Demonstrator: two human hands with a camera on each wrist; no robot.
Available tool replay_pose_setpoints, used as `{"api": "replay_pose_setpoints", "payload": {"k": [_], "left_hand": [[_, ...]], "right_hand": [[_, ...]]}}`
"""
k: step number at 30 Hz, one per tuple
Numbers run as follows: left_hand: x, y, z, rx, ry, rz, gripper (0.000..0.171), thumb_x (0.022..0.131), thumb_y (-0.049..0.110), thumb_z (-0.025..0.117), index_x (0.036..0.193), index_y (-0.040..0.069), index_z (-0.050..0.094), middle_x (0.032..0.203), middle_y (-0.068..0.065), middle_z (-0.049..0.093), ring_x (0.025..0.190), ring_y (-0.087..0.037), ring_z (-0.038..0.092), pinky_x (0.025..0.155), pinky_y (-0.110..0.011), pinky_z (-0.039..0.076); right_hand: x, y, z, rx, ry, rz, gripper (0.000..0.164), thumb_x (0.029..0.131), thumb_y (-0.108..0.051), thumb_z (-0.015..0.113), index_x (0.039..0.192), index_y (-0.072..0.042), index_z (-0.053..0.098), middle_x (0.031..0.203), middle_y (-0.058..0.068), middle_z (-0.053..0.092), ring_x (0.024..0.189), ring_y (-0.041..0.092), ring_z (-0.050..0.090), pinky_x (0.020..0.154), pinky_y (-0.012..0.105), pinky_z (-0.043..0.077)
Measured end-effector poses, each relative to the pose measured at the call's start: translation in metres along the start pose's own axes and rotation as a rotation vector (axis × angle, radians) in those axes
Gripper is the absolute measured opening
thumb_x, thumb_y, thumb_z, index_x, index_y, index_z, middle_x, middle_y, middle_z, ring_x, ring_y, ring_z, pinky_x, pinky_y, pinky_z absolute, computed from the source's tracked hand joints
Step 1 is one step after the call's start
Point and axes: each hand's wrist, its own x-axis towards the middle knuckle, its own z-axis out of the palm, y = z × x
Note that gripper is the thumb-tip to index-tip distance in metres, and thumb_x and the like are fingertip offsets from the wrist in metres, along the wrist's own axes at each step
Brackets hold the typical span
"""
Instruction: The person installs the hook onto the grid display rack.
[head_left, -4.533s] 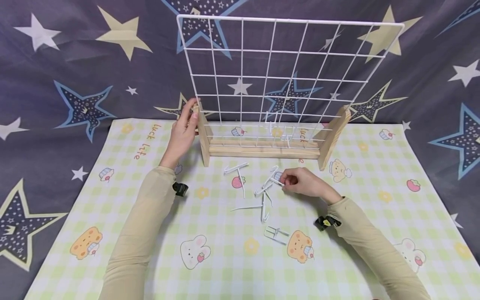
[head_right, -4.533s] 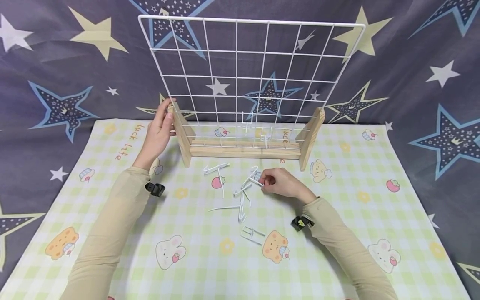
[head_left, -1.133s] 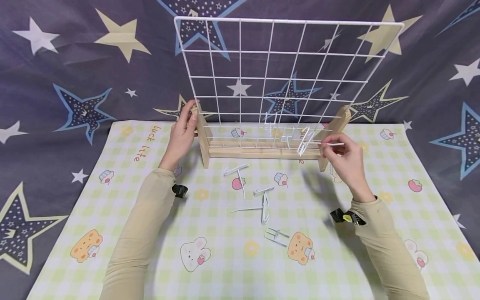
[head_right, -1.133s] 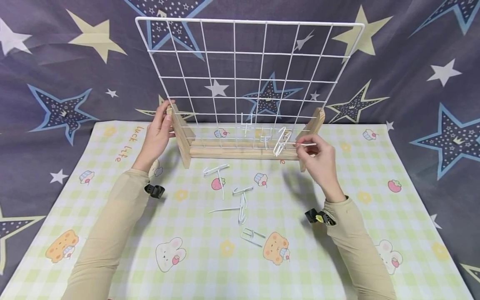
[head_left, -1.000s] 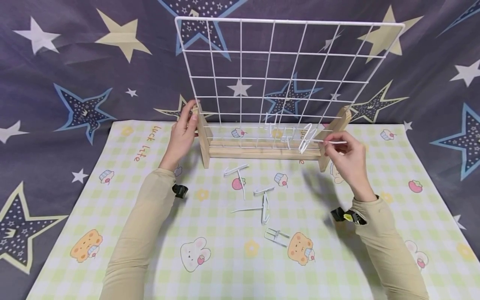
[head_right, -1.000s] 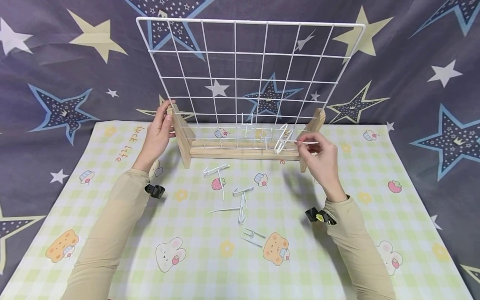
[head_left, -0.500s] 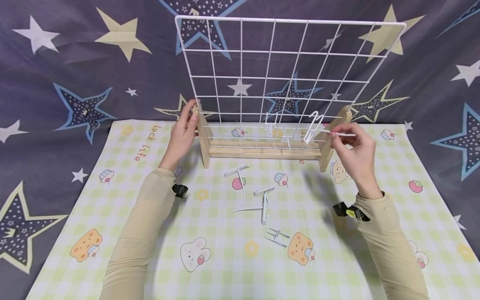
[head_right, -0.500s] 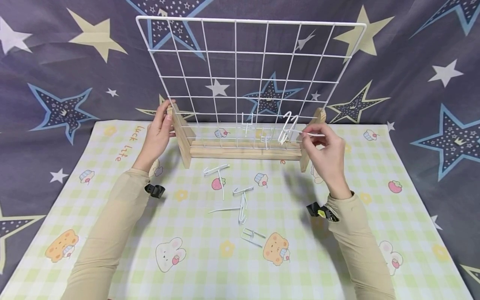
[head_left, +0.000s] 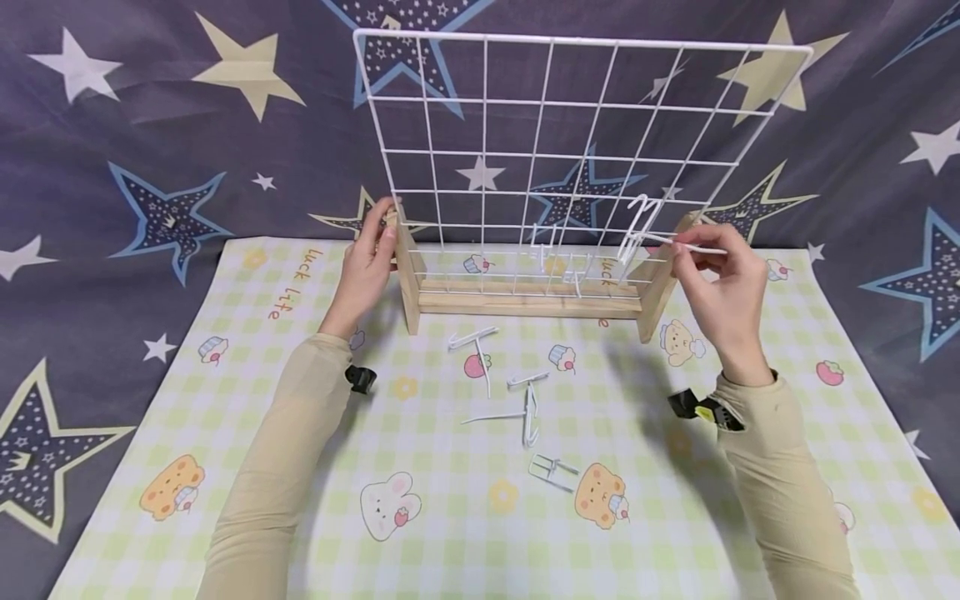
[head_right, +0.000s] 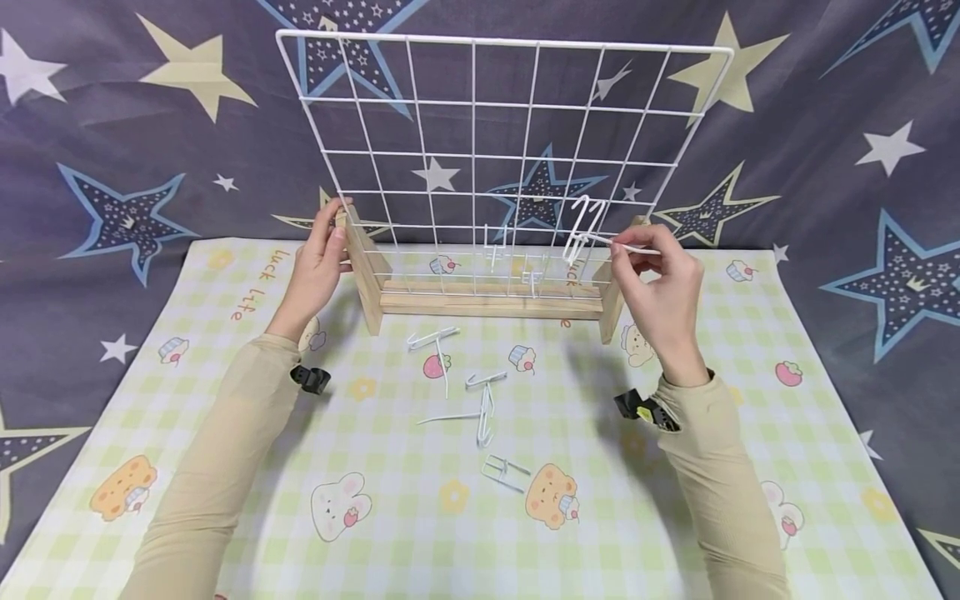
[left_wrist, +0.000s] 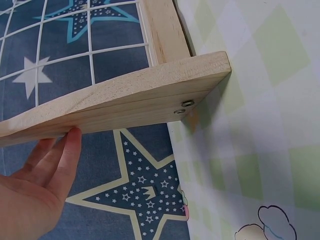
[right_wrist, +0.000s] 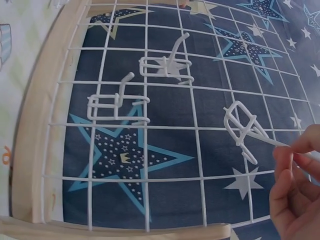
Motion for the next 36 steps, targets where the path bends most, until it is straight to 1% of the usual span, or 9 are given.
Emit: {"api": "replay_pose_setpoints", "payload": {"k": [2, 4, 8, 11, 16, 22, 26, 31, 36], "left_hand": [[0.0, 0.0, 0.0, -0.006, 0.001, 0.0, 0.042, 0.106, 0.016, 0.036, 0.147, 0.008, 0.034, 0.118, -0.026, 0.054, 0.099, -0.037, 0.061, 0.083, -0.04, 0.059], [0.0, 0.0, 0.0, -0.01, 0.002, -0.001, 0.042, 0.106, 0.016, 0.036, 0.147, 0.008, 0.035, 0.117, -0.026, 0.054, 0.098, -0.037, 0.061, 0.082, -0.04, 0.059], [0.001, 0.0, 0.0, -0.009, 0.003, -0.002, 0.042, 0.106, 0.016, 0.036, 0.147, 0.008, 0.035, 0.117, -0.026, 0.054, 0.098, -0.037, 0.061, 0.082, -0.041, 0.059], [0.001, 0.0, 0.0, -0.003, 0.001, -0.004, 0.042, 0.106, 0.016, 0.036, 0.147, 0.008, 0.035, 0.118, -0.026, 0.054, 0.098, -0.037, 0.061, 0.083, -0.041, 0.059], [0.0, 0.0, 0.0, -0.001, 0.001, -0.005, 0.042, 0.106, 0.016, 0.036, 0.147, 0.008, 0.035, 0.118, -0.026, 0.054, 0.1, -0.037, 0.061, 0.083, -0.041, 0.059], [0.0, 0.0, 0.0, 0.0, 0.009, 0.005, 0.041, 0.106, 0.016, 0.036, 0.147, 0.008, 0.036, 0.117, -0.026, 0.054, 0.098, -0.037, 0.061, 0.083, -0.044, 0.058], [0.0, -0.001, 0.001, -0.005, 0.012, 0.005, 0.041, 0.106, 0.016, 0.037, 0.146, 0.009, 0.036, 0.116, -0.026, 0.055, 0.097, -0.037, 0.061, 0.082, -0.046, 0.058], [0.0, -0.001, 0.001, 0.004, 0.017, 0.008, 0.041, 0.106, 0.016, 0.037, 0.146, 0.009, 0.037, 0.115, -0.024, 0.056, 0.097, -0.035, 0.061, 0.081, -0.041, 0.059], [0.0, 0.0, 0.001, 0.012, 0.024, 0.014, 0.04, 0.106, 0.016, 0.037, 0.146, 0.009, 0.037, 0.115, -0.024, 0.056, 0.098, -0.035, 0.061, 0.082, -0.042, 0.059]], "right_hand": [[0.003, -0.006, 0.0, -0.011, 0.007, -0.007, 0.01, 0.086, 0.01, 0.06, 0.094, 0.016, 0.063, 0.088, -0.007, 0.063, 0.064, 0.001, 0.059, 0.065, 0.015, 0.052], [0.006, -0.014, 0.0, -0.02, 0.012, -0.022, 0.01, 0.086, 0.009, 0.059, 0.093, 0.016, 0.063, 0.088, -0.006, 0.064, 0.064, 0.0, 0.058, 0.065, 0.015, 0.052], [0.011, -0.031, 0.003, -0.039, 0.013, -0.056, 0.01, 0.087, 0.008, 0.058, 0.092, 0.015, 0.063, 0.087, 0.007, 0.065, 0.065, 0.0, 0.058, 0.065, 0.015, 0.051], [0.014, -0.035, 0.005, -0.068, 0.013, -0.079, 0.009, 0.088, 0.009, 0.058, 0.091, 0.016, 0.063, 0.087, 0.016, 0.065, 0.069, 0.0, 0.058, 0.066, 0.014, 0.051], [0.017, -0.02, 0.007, -0.123, 0.019, -0.132, 0.008, 0.087, 0.009, 0.059, 0.09, 0.016, 0.063, 0.086, 0.023, 0.065, 0.074, -0.001, 0.057, 0.065, 0.012, 0.048], [0.017, 0.004, 0.007, -0.19, -0.007, -0.189, 0.006, 0.086, 0.009, 0.062, 0.091, 0.01, 0.065, 0.086, 0.019, 0.067, 0.075, -0.002, 0.056, 0.06, 0.011, 0.045], [0.013, 0.009, 0.009, -0.201, -0.046, -0.224, 0.008, 0.084, 0.01, 0.065, 0.091, 0.008, 0.067, 0.086, 0.017, 0.067, 0.073, 0.001, 0.056, 0.059, 0.012, 0.044], [0.007, 0.012, 0.012, -0.185, -0.082, -0.257, 0.007, 0.083, 0.009, 0.066, 0.089, 0.006, 0.066, 0.081, 0.016, 0.064, 0.065, 0.008, 0.051, 0.056, 0.015, 0.04], [0.005, 0.012, 0.013, -0.174, -0.086, -0.264, 0.006, 0.084, 0.008, 0.065, 0.089, 0.006, 0.066, 0.081, 0.016, 0.063, 0.064, 0.009, 0.049, 0.057, 0.016, 0.039]]}}
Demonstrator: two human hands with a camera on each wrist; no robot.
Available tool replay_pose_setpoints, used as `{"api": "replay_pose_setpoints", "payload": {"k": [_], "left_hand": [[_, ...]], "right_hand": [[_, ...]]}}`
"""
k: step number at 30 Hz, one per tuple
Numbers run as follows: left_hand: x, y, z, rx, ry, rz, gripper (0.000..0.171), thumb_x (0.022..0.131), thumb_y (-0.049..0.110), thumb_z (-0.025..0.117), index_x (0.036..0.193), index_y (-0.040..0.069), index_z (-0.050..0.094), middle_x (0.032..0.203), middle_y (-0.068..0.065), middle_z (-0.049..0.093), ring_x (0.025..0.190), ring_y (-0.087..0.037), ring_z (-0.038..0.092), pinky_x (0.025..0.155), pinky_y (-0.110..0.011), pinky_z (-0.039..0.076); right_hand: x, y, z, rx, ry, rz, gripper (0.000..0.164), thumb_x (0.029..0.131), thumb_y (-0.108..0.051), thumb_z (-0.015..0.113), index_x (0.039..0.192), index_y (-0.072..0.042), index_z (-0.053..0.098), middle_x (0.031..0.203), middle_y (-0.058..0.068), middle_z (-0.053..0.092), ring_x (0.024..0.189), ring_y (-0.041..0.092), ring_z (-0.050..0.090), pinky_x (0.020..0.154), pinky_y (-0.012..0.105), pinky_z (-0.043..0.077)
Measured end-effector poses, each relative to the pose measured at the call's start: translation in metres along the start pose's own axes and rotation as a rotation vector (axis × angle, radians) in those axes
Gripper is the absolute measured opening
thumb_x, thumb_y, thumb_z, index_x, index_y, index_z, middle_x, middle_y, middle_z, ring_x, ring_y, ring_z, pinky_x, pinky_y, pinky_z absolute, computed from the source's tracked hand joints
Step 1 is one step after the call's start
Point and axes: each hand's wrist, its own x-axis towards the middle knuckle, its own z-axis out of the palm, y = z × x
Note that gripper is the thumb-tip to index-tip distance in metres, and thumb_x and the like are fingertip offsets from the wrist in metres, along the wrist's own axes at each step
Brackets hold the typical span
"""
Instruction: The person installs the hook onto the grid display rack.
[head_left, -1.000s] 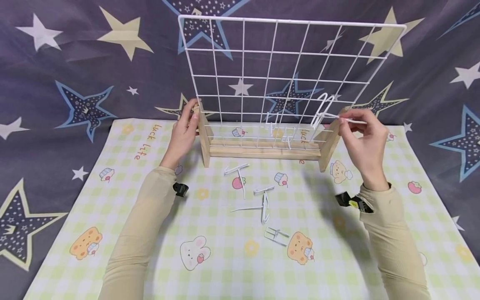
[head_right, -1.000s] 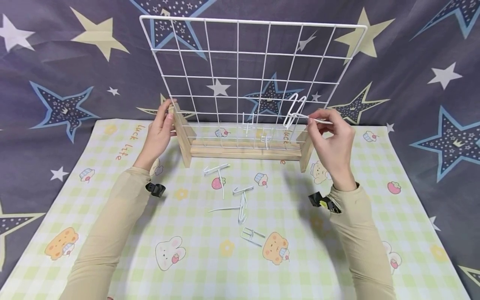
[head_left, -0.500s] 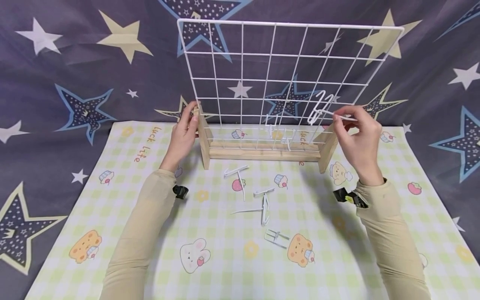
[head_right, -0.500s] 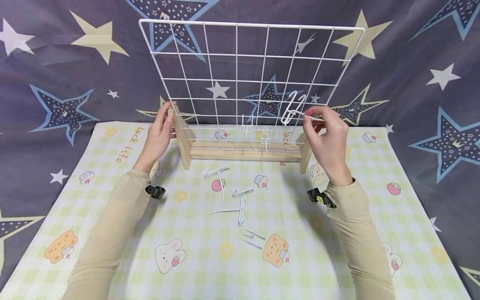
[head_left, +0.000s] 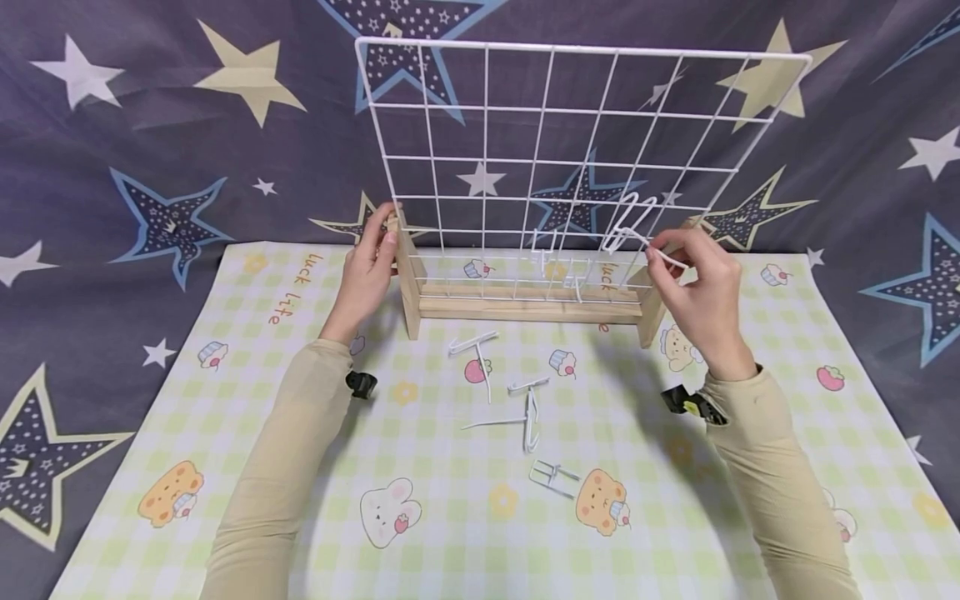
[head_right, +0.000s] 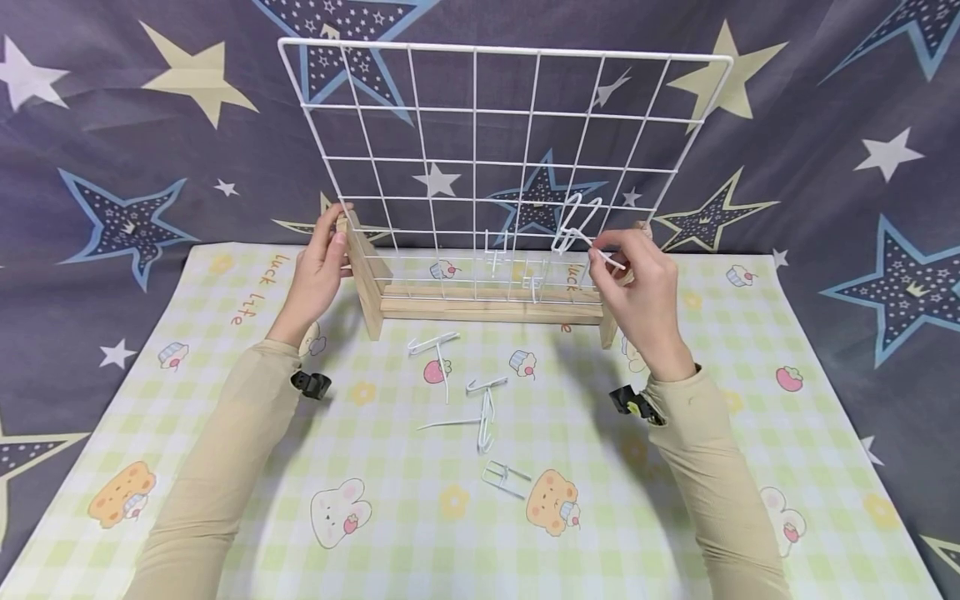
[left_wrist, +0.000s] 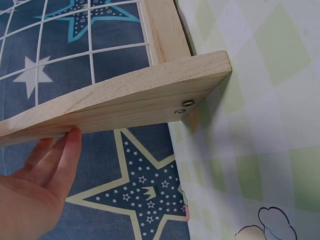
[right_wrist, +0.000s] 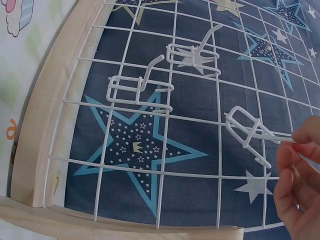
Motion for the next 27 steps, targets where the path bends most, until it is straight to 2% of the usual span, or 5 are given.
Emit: {"api": "replay_pose_setpoints", "payload": {"k": [7, 12, 15, 22, 27], "left_hand": [[0.0, -0.001, 0.0, -0.006, -0.001, 0.001, 0.041, 0.106, 0.017, 0.037, 0.146, 0.009, 0.037, 0.115, -0.024, 0.056, 0.097, -0.035, 0.061, 0.082, -0.044, 0.059], [-0.001, 0.002, -0.001, -0.011, 0.004, 0.003, 0.041, 0.106, 0.015, 0.037, 0.146, 0.007, 0.036, 0.116, -0.026, 0.056, 0.097, -0.037, 0.06, 0.083, -0.048, 0.058], [-0.002, 0.003, -0.001, -0.002, 0.005, -0.002, 0.041, 0.106, 0.016, 0.037, 0.146, 0.008, 0.037, 0.116, -0.026, 0.056, 0.097, -0.037, 0.061, 0.083, -0.046, 0.058], [-0.001, 0.003, -0.001, 0.004, 0.004, -0.006, 0.041, 0.106, 0.017, 0.036, 0.146, 0.008, 0.036, 0.116, -0.025, 0.055, 0.098, -0.036, 0.061, 0.083, -0.043, 0.058], [-0.001, 0.003, 0.0, 0.001, 0.0, -0.009, 0.041, 0.106, 0.017, 0.036, 0.146, 0.009, 0.037, 0.114, -0.025, 0.056, 0.096, -0.036, 0.061, 0.082, -0.044, 0.059]], "right_hand": [[0.005, 0.0, -0.006, -0.027, 0.05, 0.015, 0.005, 0.085, 0.005, 0.065, 0.089, 0.007, 0.066, 0.083, 0.015, 0.068, 0.071, 0.002, 0.055, 0.06, 0.011, 0.044], [0.007, 0.002, -0.01, -0.03, 0.073, 0.038, 0.009, 0.087, 0.001, 0.064, 0.091, 0.009, 0.066, 0.086, 0.017, 0.068, 0.073, -0.001, 0.055, 0.06, 0.012, 0.043], [0.007, 0.003, -0.01, -0.013, 0.1, 0.056, 0.01, 0.088, 0.0, 0.064, 0.092, 0.009, 0.066, 0.087, 0.017, 0.068, 0.072, -0.003, 0.055, 0.059, 0.013, 0.043], [0.011, 0.002, -0.01, -0.035, 0.149, 0.077, 0.008, 0.087, 0.002, 0.065, 0.091, 0.01, 0.065, 0.079, 0.018, 0.067, 0.064, -0.01, 0.051, 0.058, 0.011, 0.04], [0.015, 0.002, -0.01, -0.026, 0.177, 0.083, 0.006, 0.086, 0.004, 0.067, 0.09, 0.009, 0.066, 0.072, 0.017, 0.067, 0.063, -0.011, 0.053, 0.06, 0.006, 0.044]]}}
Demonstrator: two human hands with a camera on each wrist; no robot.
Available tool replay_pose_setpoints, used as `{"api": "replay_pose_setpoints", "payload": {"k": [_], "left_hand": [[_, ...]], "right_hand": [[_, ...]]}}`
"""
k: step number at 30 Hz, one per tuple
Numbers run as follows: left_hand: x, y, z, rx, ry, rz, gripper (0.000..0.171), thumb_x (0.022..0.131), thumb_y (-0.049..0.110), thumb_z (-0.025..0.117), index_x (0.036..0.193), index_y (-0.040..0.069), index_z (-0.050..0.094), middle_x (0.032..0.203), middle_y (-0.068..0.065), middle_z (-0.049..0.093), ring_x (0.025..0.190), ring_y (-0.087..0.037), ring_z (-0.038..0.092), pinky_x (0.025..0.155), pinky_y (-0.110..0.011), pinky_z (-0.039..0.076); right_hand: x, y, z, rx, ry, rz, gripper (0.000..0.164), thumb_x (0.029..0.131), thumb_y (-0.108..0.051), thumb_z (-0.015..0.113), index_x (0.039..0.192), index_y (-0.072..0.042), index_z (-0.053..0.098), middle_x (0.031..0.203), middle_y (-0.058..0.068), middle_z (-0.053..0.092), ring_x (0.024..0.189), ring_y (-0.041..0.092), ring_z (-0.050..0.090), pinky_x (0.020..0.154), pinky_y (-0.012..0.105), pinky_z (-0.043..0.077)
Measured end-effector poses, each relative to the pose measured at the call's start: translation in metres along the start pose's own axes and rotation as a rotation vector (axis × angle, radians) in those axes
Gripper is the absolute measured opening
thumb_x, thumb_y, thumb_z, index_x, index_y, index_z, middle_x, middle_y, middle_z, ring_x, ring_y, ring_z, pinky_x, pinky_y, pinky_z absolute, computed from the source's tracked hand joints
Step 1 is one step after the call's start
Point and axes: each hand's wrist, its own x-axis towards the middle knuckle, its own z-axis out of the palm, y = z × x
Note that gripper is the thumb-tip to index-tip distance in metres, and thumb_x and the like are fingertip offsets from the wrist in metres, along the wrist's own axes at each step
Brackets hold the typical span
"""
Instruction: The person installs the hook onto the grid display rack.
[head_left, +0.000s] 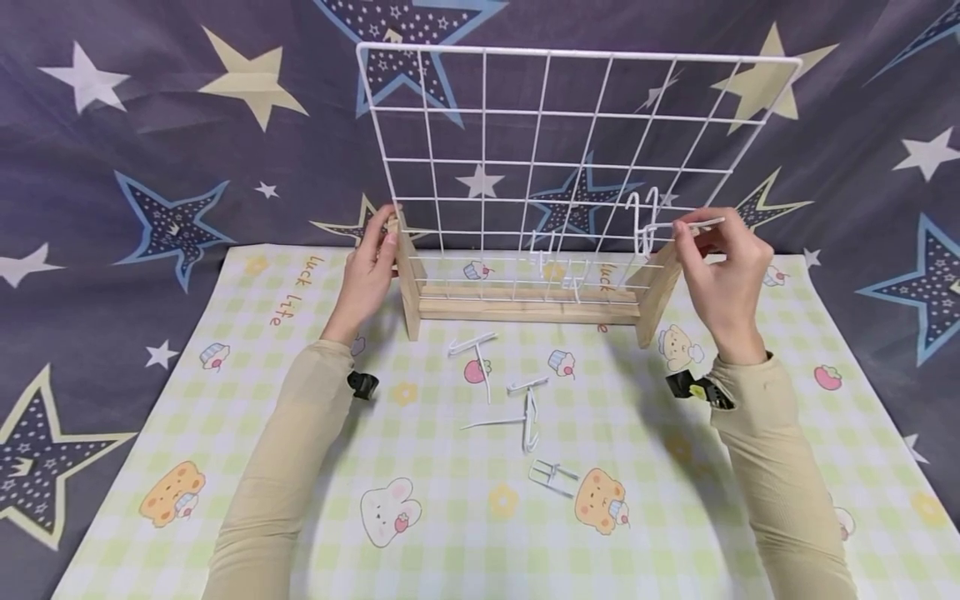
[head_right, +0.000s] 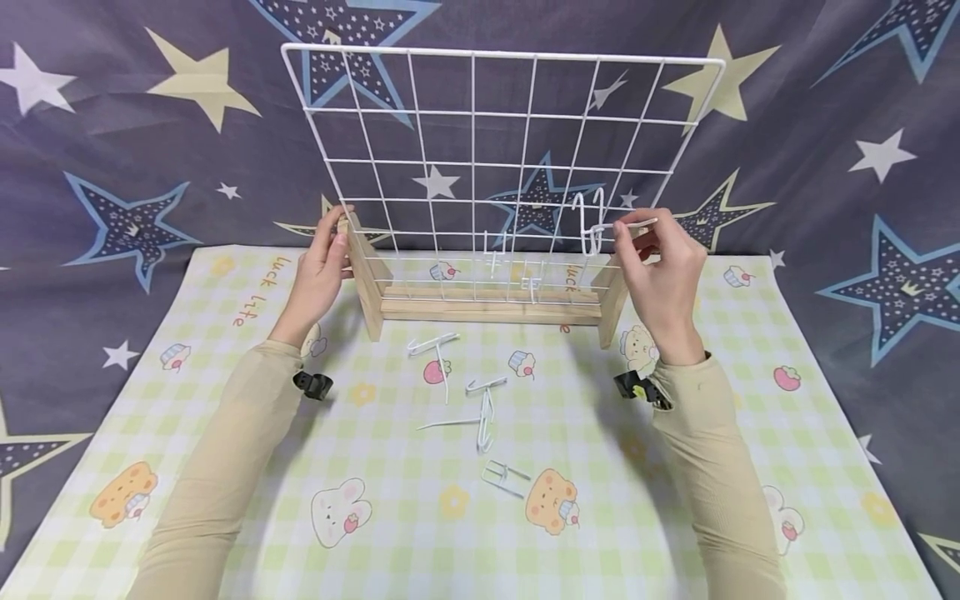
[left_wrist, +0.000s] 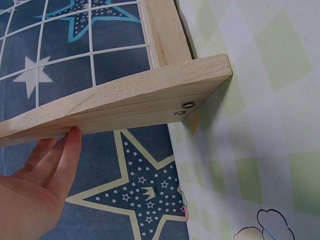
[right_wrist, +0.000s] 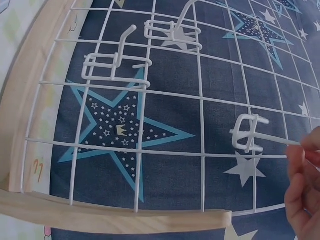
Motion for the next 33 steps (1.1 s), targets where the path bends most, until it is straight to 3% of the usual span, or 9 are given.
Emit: {"api": "replay_pose_setpoints", "payload": {"k": [3, 11, 16, 21, 26, 33], "left_hand": [[0.0, -0.003, 0.001, 0.0, -0.006, -0.008, 0.041, 0.106, 0.017, 0.035, 0.146, 0.009, 0.036, 0.115, -0.025, 0.055, 0.097, -0.037, 0.061, 0.082, -0.044, 0.058], [0.011, -0.046, 0.007, -0.016, 0.007, -0.001, 0.042, 0.106, 0.023, 0.038, 0.148, 0.019, 0.036, 0.12, -0.021, 0.057, 0.098, -0.035, 0.061, 0.081, -0.045, 0.059], [0.012, -0.049, 0.008, -0.018, 0.004, 0.0, 0.042, 0.106, 0.028, 0.039, 0.148, 0.026, 0.037, 0.12, -0.018, 0.058, 0.096, -0.032, 0.063, 0.08, -0.044, 0.059], [0.012, -0.047, 0.007, -0.009, 0.005, 0.007, 0.042, 0.106, 0.029, 0.038, 0.148, 0.026, 0.037, 0.12, -0.018, 0.058, 0.094, -0.032, 0.063, 0.08, -0.045, 0.059], [0.011, -0.047, 0.005, 0.013, 0.015, 0.004, 0.042, 0.106, 0.03, 0.037, 0.148, 0.027, 0.037, 0.116, -0.016, 0.058, 0.095, -0.03, 0.062, 0.08, -0.038, 0.06], [0.014, -0.047, 0.004, 0.006, 0.018, 0.024, 0.042, 0.106, 0.029, 0.038, 0.148, 0.027, 0.038, 0.118, -0.017, 0.059, 0.096, -0.031, 0.062, 0.078, -0.038, 0.06]], "right_hand": [[0.001, 0.0, 0.001, 0.011, -0.001, 0.009, 0.007, 0.087, 0.003, 0.067, 0.091, 0.009, 0.066, 0.071, 0.016, 0.067, 0.062, -0.009, 0.054, 0.06, 0.006, 0.046], [-0.006, 0.001, 0.005, 0.017, -0.077, -0.022, 0.006, 0.086, 0.003, 0.067, 0.089, 0.007, 0.068, 0.081, 0.014, 0.069, 0.065, -0.006, 0.054, 0.057, 0.01, 0.043], [-0.007, 0.001, 0.004, 0.034, -0.056, -0.033, 0.008, 0.087, -0.002, 0.069, 0.088, 0.006, 0.07, 0.079, 0.014, 0.069, 0.063, -0.005, 0.053, 0.056, 0.011, 0.041], [-0.002, -0.003, 0.003, 0.073, 0.009, -0.007, 0.018, 0.089, -0.011, 0.071, 0.088, 0.007, 0.07, 0.077, 0.015, 0.069, 0.058, -0.003, 0.054, 0.055, 0.011, 0.043], [0.0, -0.005, 0.005, 0.091, 0.04, 0.007, 0.011, 0.086, -0.003, 0.072, 0.088, 0.008, 0.069, 0.078, 0.015, 0.069, 0.056, -0.003, 0.054, 0.055, 0.01, 0.045], [0.001, -0.003, 0.009, 0.085, 0.037, -0.014, 0.004, 0.081, 0.007, 0.073, 0.082, 0.008, 0.07, 0.073, 0.016, 0.067, 0.058, -0.005, 0.053, 0.055, 0.009, 0.042]]}}
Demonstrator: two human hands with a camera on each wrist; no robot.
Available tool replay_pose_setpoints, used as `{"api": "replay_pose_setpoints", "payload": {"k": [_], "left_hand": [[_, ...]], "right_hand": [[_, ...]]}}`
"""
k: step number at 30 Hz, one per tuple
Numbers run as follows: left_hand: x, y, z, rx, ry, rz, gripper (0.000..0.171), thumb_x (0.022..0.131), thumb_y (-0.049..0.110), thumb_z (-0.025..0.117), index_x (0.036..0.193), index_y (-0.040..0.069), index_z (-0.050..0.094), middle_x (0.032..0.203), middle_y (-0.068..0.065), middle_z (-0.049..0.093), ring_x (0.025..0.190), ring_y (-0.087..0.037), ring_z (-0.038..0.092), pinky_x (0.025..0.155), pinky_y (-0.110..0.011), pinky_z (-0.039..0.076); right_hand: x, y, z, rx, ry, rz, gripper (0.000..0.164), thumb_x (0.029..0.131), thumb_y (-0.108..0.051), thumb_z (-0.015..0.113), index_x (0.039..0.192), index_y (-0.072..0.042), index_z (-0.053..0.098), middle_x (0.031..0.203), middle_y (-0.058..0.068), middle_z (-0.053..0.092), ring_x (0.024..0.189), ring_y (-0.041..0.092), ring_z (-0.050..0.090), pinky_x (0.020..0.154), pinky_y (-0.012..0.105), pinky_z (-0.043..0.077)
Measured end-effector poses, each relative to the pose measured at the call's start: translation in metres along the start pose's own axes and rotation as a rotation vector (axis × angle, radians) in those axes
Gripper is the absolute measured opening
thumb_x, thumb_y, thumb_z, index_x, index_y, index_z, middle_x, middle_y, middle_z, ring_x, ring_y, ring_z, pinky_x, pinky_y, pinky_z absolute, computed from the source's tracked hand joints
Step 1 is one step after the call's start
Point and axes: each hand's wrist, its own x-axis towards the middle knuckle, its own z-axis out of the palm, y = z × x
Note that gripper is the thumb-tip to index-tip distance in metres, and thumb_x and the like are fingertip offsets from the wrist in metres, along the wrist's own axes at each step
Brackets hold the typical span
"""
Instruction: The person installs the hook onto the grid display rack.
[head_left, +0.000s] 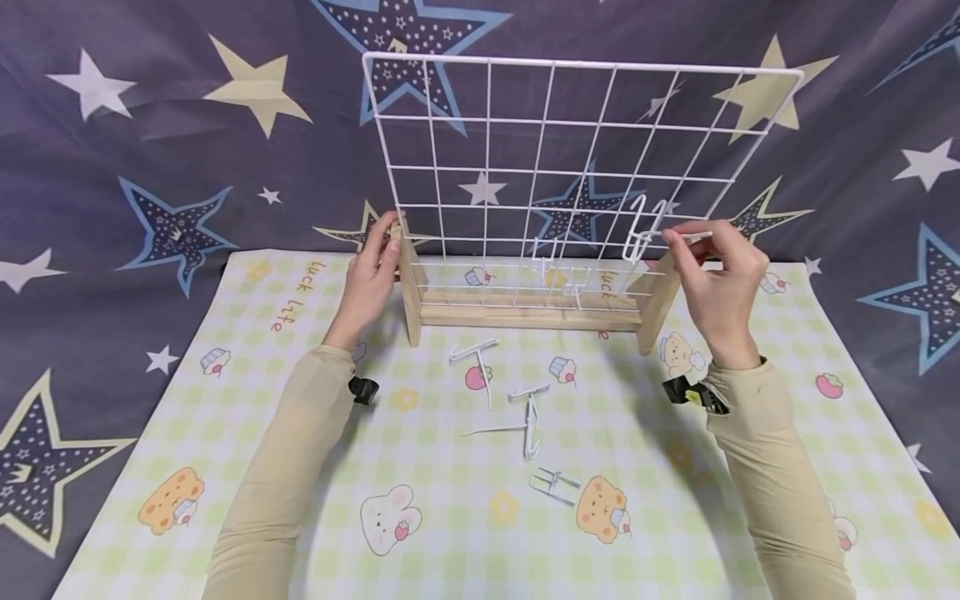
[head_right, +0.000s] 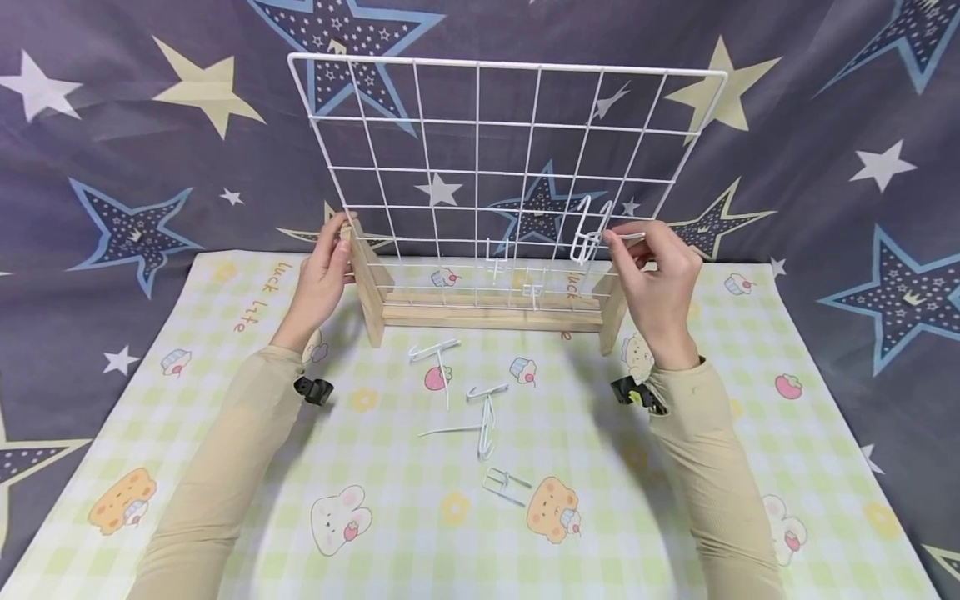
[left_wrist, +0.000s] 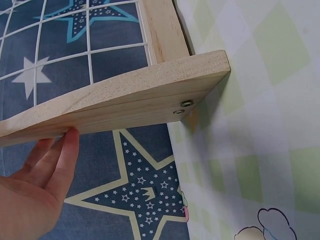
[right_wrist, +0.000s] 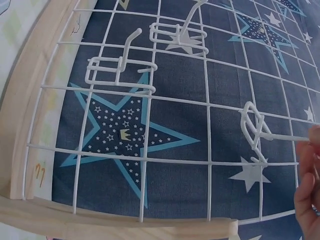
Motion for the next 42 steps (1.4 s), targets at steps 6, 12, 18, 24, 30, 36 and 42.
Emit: {"api": "replay_pose_setpoints", "payload": {"k": [6, 12, 18, 24, 30, 36, 42], "left_hand": [[0.003, 0.002, 0.0, -0.002, 0.004, 0.011, 0.043, 0.106, 0.028, 0.039, 0.148, 0.025, 0.037, 0.121, -0.018, 0.059, 0.097, -0.032, 0.062, 0.079, -0.039, 0.06], [0.005, 0.004, 0.001, -0.005, 0.001, 0.013, 0.042, 0.106, 0.028, 0.039, 0.148, 0.026, 0.038, 0.125, -0.018, 0.059, 0.101, -0.032, 0.062, 0.08, -0.037, 0.06], [0.003, 0.004, 0.001, 0.015, 0.007, 0.006, 0.042, 0.106, 0.028, 0.038, 0.148, 0.024, 0.037, 0.123, -0.018, 0.06, 0.098, -0.031, 0.063, 0.079, -0.037, 0.06], [0.002, 0.003, 0.0, 0.011, 0.008, 0.013, 0.042, 0.106, 0.028, 0.038, 0.148, 0.024, 0.038, 0.121, -0.018, 0.06, 0.097, -0.03, 0.063, 0.078, -0.036, 0.06], [0.001, 0.002, 0.001, 0.006, 0.01, 0.012, 0.042, 0.106, 0.028, 0.038, 0.148, 0.024, 0.038, 0.121, -0.018, 0.06, 0.095, -0.03, 0.063, 0.077, -0.036, 0.06], [0.0, 0.0, 0.002, -0.016, 0.005, 0.005, 0.042, 0.106, 0.028, 0.039, 0.148, 0.026, 0.038, 0.123, -0.017, 0.06, 0.096, -0.031, 0.063, 0.078, -0.038, 0.06], [0.0, 0.0, 0.002, -0.015, 0.01, 0.007, 0.042, 0.106, 0.024, 0.039, 0.148, 0.021, 0.038, 0.123, -0.021, 0.059, 0.096, -0.033, 0.062, 0.079, -0.044, 0.06]], "right_hand": [[-0.002, -0.002, 0.005, 0.018, -0.067, -0.032, 0.004, 0.08, 0.009, 0.074, 0.08, 0.007, 0.07, 0.075, 0.018, 0.067, 0.063, -0.002, 0.05, 0.057, 0.01, 0.042], [-0.014, 0.0, 0.009, 0.013, -0.156, -0.053, 0.008, 0.078, 0.008, 0.077, 0.084, 0.008, 0.072, 0.079, 0.018, 0.067, 0.064, -0.001, 0.048, 0.056, 0.01, 0.042], [-0.027, 0.007, 0.01, -0.013, -0.17, -0.026, 0.018, 0.071, 0.015, 0.078, 0.086, 0.006, 0.073, 0.083, 0.017, 0.068, 0.063, 0.0, 0.049, 0.055, 0.007, 0.042], [-0.033, 0.007, 0.008, -0.004, -0.153, -0.016, 0.015, 0.076, 0.012, 0.076, 0.09, 0.006, 0.073, 0.087, 0.017, 0.069, 0.063, 0.001, 0.051, 0.056, 0.009, 0.044], [-0.042, 0.011, 0.006, 0.014, -0.172, 0.001, 0.017, 0.082, 0.009, 0.072, 0.098, 0.005, 0.072, 0.081, 0.013, 0.067, 0.062, 0.002, 0.051, 0.054, 0.01, 0.043], [-0.055, 0.013, 0.004, 0.05, -0.197, 0.054, 0.037, 0.077, 0.02, 0.067, 0.111, 0.006, 0.067, 0.079, 0.018, 0.066, 0.06, 0.001, 0.052, 0.054, 0.007, 0.043], [-0.059, -0.008, 0.0, 0.064, -0.252, 0.066, 0.043, 0.077, 0.024, 0.061, 0.118, 0.012, 0.06, 0.081, 0.024, 0.064, 0.06, -0.003, 0.053, 0.054, 0.005, 0.043]]}}
